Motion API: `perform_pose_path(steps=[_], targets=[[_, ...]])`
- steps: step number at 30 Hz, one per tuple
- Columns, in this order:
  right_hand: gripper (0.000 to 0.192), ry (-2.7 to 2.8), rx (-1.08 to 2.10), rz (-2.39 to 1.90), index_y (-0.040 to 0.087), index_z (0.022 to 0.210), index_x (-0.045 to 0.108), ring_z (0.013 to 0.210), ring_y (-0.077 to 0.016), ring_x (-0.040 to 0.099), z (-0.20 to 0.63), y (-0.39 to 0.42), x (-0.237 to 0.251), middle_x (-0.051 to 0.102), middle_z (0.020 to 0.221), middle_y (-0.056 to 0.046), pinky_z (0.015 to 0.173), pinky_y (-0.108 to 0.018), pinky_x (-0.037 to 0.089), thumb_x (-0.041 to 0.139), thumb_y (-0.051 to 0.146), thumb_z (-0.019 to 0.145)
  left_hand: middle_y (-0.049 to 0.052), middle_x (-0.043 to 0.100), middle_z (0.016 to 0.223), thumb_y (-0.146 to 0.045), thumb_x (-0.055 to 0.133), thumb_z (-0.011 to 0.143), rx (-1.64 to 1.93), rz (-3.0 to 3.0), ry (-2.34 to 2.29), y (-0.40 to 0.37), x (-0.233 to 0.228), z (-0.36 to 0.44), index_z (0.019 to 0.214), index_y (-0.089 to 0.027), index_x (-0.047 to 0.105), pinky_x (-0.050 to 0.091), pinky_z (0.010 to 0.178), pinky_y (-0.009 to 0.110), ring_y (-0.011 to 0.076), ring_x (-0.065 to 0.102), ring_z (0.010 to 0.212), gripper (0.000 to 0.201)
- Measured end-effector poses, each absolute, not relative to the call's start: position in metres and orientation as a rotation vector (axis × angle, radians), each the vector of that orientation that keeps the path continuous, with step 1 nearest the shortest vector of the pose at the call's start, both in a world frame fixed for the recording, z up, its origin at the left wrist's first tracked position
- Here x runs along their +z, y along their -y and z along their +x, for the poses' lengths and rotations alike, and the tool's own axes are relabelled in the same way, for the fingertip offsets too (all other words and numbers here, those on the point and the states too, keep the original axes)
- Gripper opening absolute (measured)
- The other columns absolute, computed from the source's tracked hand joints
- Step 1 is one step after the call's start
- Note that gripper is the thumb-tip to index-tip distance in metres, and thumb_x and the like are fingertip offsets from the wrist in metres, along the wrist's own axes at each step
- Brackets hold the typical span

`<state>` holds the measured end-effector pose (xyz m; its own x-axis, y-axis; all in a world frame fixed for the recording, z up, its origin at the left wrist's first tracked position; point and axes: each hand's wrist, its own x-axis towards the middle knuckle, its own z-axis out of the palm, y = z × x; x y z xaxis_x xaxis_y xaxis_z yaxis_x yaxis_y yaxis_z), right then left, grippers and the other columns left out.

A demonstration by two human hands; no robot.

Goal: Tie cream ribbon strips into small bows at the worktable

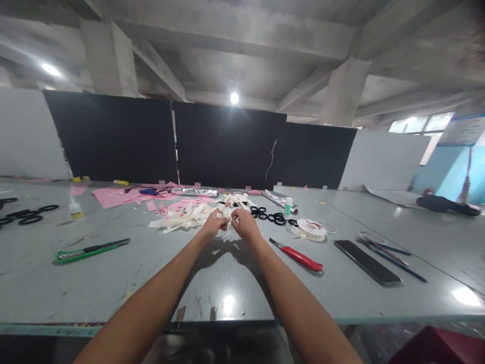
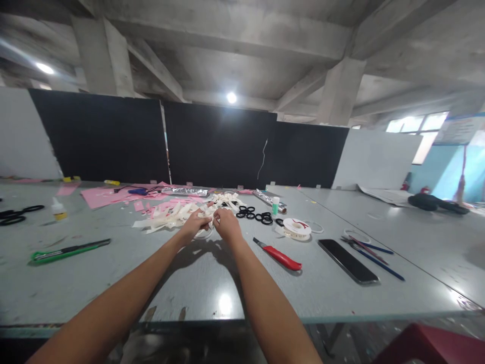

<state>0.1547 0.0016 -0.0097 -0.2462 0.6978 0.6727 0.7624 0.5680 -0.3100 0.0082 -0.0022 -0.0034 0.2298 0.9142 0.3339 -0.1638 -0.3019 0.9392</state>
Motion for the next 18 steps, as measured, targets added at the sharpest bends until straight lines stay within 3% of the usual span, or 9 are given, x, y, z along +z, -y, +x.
perform_pose_path(steps=[6, 13, 18], targets=[[0.010, 1.892, -0.072, -1.265, 0.019, 0.087, 0.059, 0.078, -0.0173, 0.052, 0.1555, 0.0017, -0.0060, 0.063, 0.082, -0.003, 0.067, -0.026, 0.035, 0.054, 0.018, 0.079, -0.007, 0.049, 0.055, -0.028, 0.070, 0.061, 1.260, 1.499, -0.711, -0.0065, -0.0106, 0.0096, 0.135, -0.011, 0.041, 0.034, 0.045, 0.019, 0.0062, 0.041, 0.042, 0.081], [0.022, 2.037, -0.226, -1.222, 0.021, 0.102, 0.066, 0.090, -0.0207, 0.053, 0.1569, 0.0033, -0.0037, 0.066, 0.094, -0.008, 0.078, -0.030, 0.037, 0.050, 0.022, 0.088, -0.008, 0.048, 0.053, -0.025, 0.067, 0.062, 1.272, 1.521, -0.743, -0.0039, -0.0063, 0.0089, 0.133, -0.010, 0.043, 0.033, 0.045, 0.019, 0.0062, 0.041, 0.041, 0.076], [0.020, 2.073, -0.285, -1.181, 0.020, 0.089, 0.067, 0.088, -0.0194, 0.052, 0.1603, 0.0034, 0.0006, 0.066, 0.089, -0.006, 0.078, -0.029, 0.037, 0.048, 0.024, 0.090, -0.008, 0.048, 0.053, -0.025, 0.067, 0.063, 1.281, 1.543, -0.752, -0.0075, -0.0086, 0.0073, 0.133, -0.011, 0.044, 0.033, 0.044, 0.018, 0.0057, 0.041, 0.041, 0.076]])
